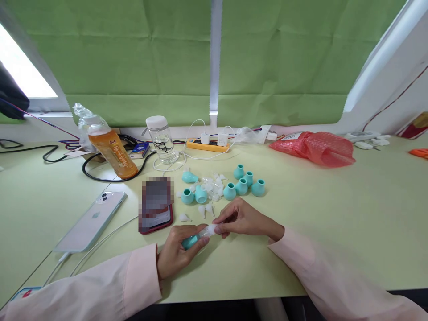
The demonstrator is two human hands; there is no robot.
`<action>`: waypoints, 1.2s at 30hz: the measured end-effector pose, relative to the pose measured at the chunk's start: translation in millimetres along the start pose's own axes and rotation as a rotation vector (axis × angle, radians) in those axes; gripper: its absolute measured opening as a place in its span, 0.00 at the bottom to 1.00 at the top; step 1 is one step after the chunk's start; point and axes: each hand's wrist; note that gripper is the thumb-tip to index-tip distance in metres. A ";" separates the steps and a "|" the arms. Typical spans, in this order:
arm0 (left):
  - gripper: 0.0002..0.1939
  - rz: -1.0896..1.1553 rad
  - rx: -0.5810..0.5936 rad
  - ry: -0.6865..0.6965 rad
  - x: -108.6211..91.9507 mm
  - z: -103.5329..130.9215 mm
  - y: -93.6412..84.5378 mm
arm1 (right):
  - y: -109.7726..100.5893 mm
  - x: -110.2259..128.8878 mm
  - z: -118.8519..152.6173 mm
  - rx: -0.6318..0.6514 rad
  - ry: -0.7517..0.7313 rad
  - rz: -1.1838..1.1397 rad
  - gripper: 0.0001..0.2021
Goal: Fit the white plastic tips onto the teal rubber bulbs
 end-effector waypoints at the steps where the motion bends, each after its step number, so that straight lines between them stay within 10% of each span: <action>1: 0.13 -0.007 0.014 0.004 -0.1 0.3 0.1 | -0.6 1.3 0.8 0.014 0.002 0.005 0.10; 23: 0.13 0.112 -0.132 -0.010 0.8 4.7 -1.3 | 28.4 -4.0 -10.1 -0.022 0.117 -0.582 0.09; 28: 0.19 0.233 -0.139 0.050 -0.3 5.9 -6.8 | 16.6 8.4 -1.9 -0.369 -0.025 -0.446 0.07; 33: 0.18 0.337 -0.181 0.041 0.9 7.1 -5.5 | -57.6 16.8 24.7 -1.220 -0.325 -0.287 0.04; 36: 0.12 0.310 -0.154 0.074 0.2 3.5 -4.7 | -103.8 7.9 35.1 -1.453 -0.380 0.018 0.03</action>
Point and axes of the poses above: each hand's wrist, its own z-axis away from the middle knuckle, its own y-axis out of the palm, x = y × z, and after that the axes turned 14 degrees about y, right-handed
